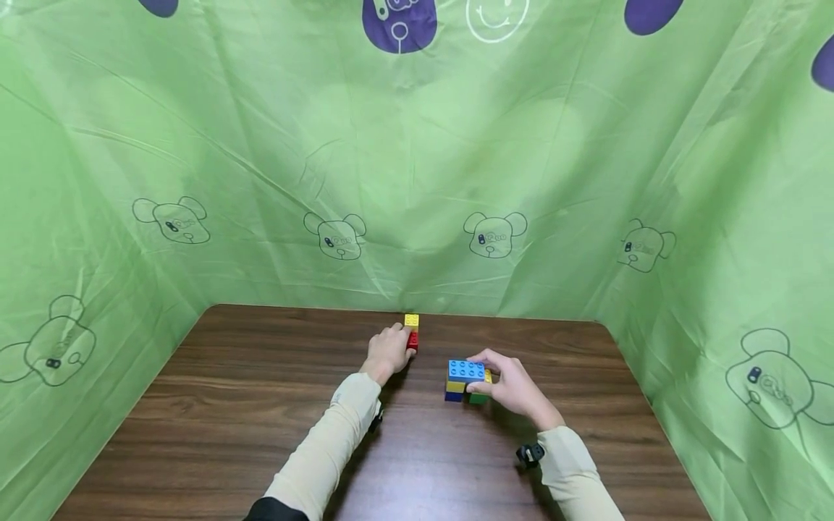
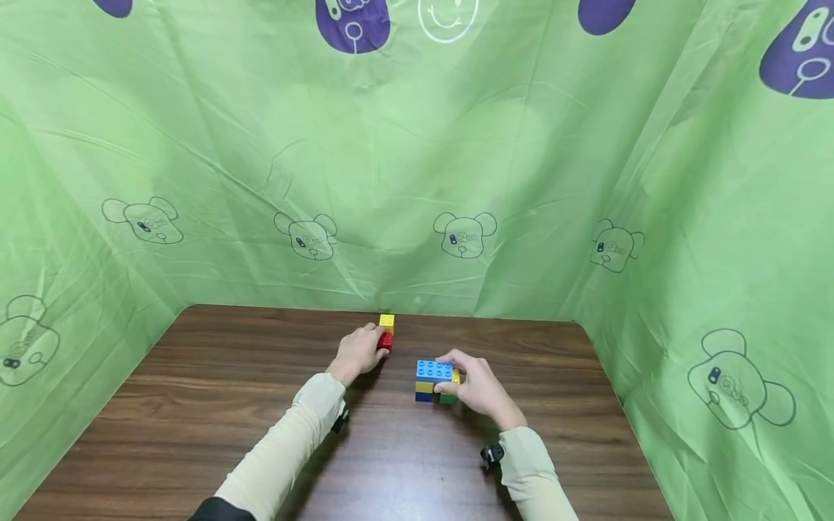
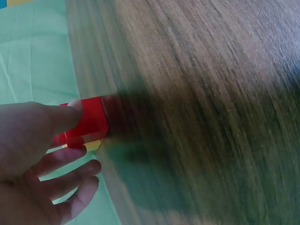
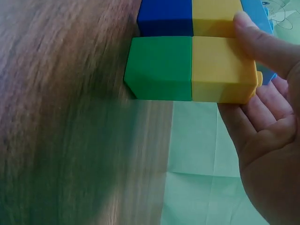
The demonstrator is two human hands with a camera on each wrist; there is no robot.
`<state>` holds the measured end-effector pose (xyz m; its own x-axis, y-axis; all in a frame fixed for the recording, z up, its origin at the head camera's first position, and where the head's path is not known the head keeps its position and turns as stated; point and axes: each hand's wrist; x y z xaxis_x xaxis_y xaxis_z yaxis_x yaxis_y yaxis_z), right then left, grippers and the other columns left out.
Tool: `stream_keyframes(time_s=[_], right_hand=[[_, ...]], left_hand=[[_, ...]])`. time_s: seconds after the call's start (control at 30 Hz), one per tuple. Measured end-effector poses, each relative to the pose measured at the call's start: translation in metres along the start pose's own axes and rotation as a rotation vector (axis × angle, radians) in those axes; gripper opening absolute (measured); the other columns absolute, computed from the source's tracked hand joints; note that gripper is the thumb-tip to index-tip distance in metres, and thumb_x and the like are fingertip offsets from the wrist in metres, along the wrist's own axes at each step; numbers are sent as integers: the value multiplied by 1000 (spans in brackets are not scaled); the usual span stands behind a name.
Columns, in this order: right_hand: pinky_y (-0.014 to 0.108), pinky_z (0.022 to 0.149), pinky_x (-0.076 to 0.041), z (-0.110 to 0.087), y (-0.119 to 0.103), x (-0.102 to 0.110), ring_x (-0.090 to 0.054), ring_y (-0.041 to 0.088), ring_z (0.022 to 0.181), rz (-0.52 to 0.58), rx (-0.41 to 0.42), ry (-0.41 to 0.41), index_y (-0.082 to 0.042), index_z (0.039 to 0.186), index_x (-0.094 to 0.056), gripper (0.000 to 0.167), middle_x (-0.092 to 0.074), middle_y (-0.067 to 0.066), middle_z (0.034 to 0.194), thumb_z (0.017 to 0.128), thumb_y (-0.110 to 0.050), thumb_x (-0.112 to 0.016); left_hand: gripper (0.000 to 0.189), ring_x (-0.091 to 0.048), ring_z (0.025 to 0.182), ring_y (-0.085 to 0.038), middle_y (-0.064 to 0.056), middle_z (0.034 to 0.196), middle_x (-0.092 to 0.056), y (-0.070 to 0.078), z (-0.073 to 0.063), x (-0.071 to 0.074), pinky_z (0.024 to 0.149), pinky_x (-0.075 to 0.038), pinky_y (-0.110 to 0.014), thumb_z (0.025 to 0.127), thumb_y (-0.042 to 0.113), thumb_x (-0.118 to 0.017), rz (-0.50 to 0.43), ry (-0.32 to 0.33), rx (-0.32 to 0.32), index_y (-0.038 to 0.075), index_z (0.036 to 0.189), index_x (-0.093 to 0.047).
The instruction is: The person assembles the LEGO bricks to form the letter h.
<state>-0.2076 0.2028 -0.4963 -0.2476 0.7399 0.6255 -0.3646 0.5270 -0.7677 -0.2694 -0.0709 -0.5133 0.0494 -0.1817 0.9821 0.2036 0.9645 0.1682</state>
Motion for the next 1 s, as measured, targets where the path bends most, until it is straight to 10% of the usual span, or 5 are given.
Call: stream_keyframes(time_s=[0.53,1.0], right_hand=[[27,78,-56,0,9,0,-70,13,91,43,23,-18,-22,120,-69,39,-73,6,113,84,-21,-84],[29,82,-57,-1,12,0,-69,16,95,42,74,-27,-20,122,-67,37,-73,7,115,88,-26,-80]], left_hand=[[33,-69,97,-27,-6,106,-67,4,-10,16,78,-57,-46,93,34,-74,-57,58,-112,11,114,-65],[41,-68,96,-21,-2,113,-69,47,-24,84,81,-57,-39,97,40,-68,-105,179,-343,13,126,-65]])
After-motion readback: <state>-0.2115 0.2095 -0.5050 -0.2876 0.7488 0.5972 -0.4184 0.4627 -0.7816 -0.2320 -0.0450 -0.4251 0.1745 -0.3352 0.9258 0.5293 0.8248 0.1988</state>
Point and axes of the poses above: each hand's wrist, its own z-axis towards the middle knuckle, its own x-axis out of the back of the hand, y = z × x
